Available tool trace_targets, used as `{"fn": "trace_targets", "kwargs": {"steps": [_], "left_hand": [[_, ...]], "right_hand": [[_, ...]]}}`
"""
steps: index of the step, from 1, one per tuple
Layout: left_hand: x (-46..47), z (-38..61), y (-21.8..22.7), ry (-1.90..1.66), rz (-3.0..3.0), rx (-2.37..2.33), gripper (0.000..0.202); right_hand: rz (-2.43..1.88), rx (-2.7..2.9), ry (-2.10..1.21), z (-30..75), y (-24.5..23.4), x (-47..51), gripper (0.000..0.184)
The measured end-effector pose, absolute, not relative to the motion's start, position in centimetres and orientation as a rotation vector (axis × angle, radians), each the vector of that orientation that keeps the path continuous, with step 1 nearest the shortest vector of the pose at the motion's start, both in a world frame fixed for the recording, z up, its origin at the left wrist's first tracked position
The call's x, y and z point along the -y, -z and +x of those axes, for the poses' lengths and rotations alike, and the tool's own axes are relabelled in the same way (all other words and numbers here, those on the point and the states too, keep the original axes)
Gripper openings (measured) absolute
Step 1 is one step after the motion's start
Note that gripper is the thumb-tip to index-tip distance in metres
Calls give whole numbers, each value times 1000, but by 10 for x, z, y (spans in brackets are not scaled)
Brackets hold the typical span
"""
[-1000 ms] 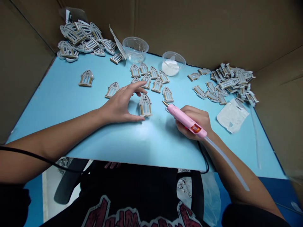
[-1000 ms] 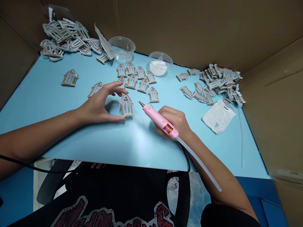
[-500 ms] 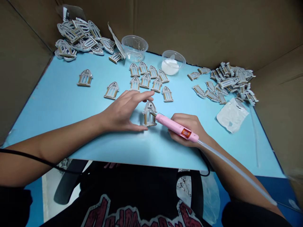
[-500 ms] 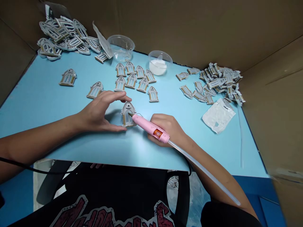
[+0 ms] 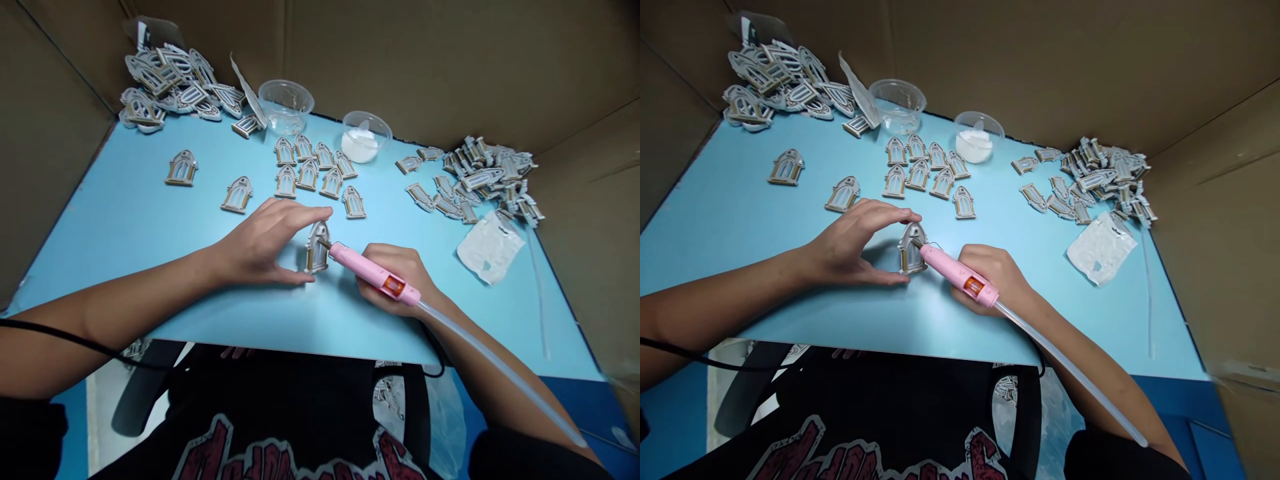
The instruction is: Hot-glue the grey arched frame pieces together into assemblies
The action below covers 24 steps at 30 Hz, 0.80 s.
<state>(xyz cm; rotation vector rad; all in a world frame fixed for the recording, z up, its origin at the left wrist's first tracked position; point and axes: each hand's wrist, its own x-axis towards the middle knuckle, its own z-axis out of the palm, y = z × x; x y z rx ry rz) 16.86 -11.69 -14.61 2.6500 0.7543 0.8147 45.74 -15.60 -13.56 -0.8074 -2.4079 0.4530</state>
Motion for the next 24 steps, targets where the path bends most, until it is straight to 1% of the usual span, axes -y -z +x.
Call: {"fn": "trace_targets", "kwargs": {"steps": [11,24], "left_hand": [[112,170,150,-1130,2741,-551,87],[112,170,150,-1135,2735,-558,85]], "right_hand": [[-822,2407,-402,457,132,157,25],[-825,2416,-367,459,132,158,26]]}}
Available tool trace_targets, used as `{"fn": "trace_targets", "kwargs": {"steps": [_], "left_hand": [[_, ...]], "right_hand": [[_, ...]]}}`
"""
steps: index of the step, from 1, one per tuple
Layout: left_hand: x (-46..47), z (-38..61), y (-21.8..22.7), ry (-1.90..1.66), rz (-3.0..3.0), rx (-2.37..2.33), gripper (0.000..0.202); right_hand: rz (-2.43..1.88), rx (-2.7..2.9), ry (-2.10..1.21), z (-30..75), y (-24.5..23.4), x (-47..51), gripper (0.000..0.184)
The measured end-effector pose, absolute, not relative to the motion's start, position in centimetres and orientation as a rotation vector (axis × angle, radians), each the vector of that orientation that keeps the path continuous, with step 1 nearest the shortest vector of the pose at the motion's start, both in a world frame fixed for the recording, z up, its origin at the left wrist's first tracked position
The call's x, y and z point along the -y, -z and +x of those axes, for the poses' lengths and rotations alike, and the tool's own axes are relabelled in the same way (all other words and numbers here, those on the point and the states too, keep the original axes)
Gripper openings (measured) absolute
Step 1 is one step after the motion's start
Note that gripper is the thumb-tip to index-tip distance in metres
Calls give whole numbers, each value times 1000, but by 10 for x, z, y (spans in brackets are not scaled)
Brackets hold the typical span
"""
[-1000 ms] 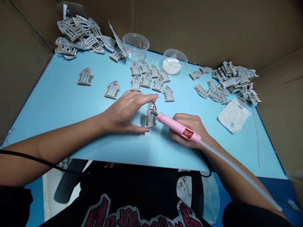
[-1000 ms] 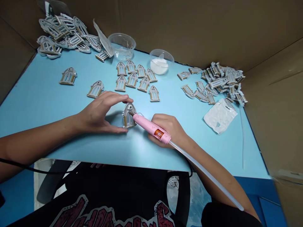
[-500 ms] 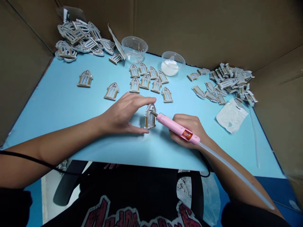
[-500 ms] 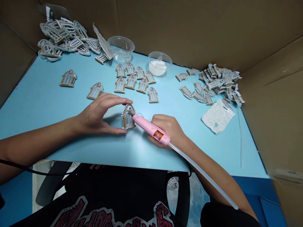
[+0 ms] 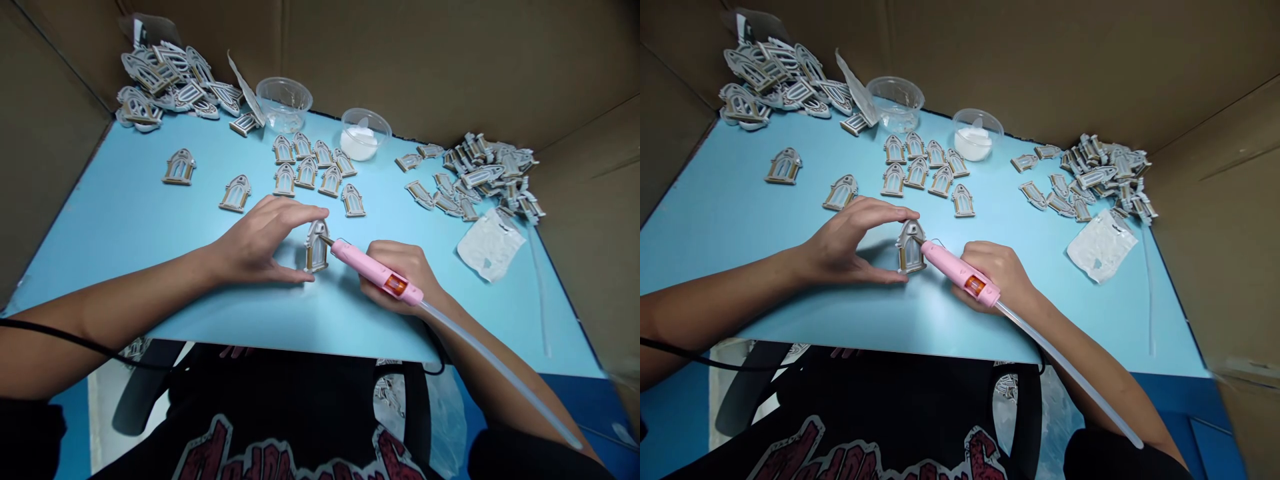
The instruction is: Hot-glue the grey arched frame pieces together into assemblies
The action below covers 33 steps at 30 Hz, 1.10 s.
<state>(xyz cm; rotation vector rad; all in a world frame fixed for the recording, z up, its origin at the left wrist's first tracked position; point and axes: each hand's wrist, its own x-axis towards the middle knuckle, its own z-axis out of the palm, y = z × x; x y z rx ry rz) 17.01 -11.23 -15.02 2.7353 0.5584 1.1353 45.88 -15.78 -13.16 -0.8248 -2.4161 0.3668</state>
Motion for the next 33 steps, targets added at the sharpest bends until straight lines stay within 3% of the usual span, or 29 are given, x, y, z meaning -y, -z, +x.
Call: {"fn": "trace_targets", "kwargs": {"steps": [33], "left_hand": [[111,170,150,-1167,2766,-558,82]], "right_hand": [[-899,2418,-329,459,133,159,24]]}}
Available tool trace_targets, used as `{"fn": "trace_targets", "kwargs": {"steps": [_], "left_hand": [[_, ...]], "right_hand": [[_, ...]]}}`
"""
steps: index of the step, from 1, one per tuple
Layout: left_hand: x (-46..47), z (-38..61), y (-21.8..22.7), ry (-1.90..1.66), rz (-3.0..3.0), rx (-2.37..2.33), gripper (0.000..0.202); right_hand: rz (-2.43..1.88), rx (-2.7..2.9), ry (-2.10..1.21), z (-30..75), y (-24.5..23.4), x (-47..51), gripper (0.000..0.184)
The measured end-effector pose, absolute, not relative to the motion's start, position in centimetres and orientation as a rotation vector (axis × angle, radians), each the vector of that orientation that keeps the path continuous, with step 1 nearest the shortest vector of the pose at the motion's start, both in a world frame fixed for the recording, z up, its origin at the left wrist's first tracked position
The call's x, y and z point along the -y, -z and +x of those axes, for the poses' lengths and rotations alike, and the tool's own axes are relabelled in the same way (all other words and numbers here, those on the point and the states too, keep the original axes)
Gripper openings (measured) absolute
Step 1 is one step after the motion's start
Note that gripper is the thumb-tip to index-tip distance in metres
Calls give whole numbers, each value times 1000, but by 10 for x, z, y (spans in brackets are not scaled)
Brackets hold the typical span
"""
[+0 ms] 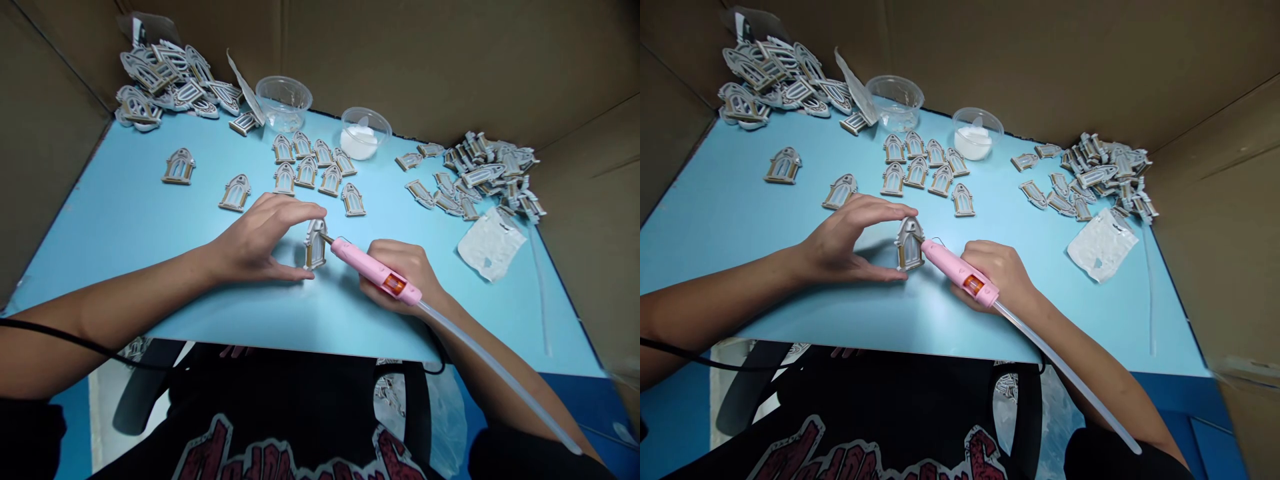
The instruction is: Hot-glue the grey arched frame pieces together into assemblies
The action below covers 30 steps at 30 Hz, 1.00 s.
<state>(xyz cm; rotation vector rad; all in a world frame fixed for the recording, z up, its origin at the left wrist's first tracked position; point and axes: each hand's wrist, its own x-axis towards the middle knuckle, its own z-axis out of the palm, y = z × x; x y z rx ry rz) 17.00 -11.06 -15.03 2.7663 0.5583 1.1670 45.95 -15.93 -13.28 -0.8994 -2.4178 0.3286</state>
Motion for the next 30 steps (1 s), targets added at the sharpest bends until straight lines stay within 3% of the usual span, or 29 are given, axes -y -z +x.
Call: {"fn": "trace_targets", "kwargs": {"steps": [15,24,30], "left_hand": [[112,169,152,-1120,2704,-596,81],[112,170,151,-1171,2694,-572,80],[112,169,151,-1114,2636,-616,79]], "right_hand": [[-890,2407,-325,457,132,160,24],[-895,2383,-390,458,135,161,7],[-1038,2380,-227,461,139,162,7]]}}
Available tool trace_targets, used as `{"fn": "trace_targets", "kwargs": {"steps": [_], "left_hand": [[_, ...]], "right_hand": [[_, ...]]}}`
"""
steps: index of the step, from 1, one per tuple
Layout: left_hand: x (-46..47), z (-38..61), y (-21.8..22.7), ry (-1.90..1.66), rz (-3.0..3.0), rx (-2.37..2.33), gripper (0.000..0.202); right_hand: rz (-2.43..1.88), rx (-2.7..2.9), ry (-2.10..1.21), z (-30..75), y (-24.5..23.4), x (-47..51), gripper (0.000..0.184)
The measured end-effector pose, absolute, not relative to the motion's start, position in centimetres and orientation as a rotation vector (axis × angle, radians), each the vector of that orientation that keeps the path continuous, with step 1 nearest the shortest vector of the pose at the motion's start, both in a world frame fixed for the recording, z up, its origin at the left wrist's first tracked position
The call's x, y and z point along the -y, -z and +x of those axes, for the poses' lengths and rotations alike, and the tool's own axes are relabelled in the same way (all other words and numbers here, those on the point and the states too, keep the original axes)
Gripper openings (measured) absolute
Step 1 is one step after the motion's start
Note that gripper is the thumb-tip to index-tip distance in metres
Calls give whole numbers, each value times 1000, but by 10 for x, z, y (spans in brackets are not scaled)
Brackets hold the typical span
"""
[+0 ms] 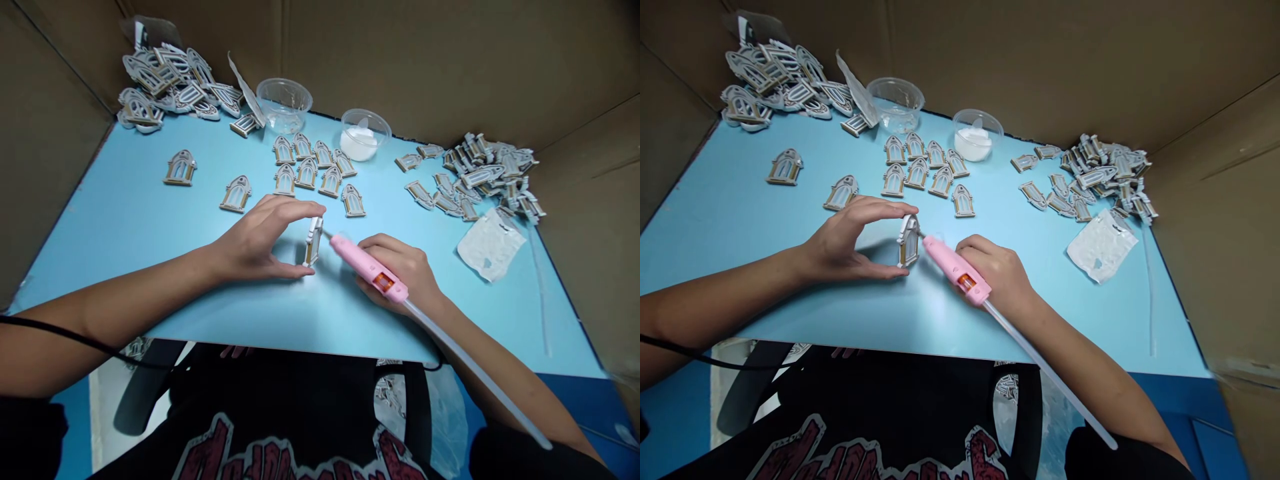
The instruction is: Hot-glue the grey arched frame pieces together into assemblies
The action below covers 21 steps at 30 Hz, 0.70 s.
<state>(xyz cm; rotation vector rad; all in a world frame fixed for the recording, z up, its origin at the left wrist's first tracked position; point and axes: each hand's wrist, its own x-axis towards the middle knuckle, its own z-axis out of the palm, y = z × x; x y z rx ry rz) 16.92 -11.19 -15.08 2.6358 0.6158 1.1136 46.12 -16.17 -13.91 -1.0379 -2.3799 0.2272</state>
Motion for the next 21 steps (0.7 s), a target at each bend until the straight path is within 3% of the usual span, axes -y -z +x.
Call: {"fn": "trace_targets", "kwargs": {"steps": [5,12,17,21], "left_hand": [[109,168,154,-1021,2396,-598,86],[96,162,163,-444,2426,-817,101],[93,159,168,-445,2478,-800,113],[93,160,170,-494,2479,-752,111]], "right_hand": [[-1192,2220,-68,466,138,154,7],[-1212,2163,-78,470,135,151,6],[-1226,2163,-110,471,135,151,8],[-1164,2243,-291,469,132,152,8]]}}
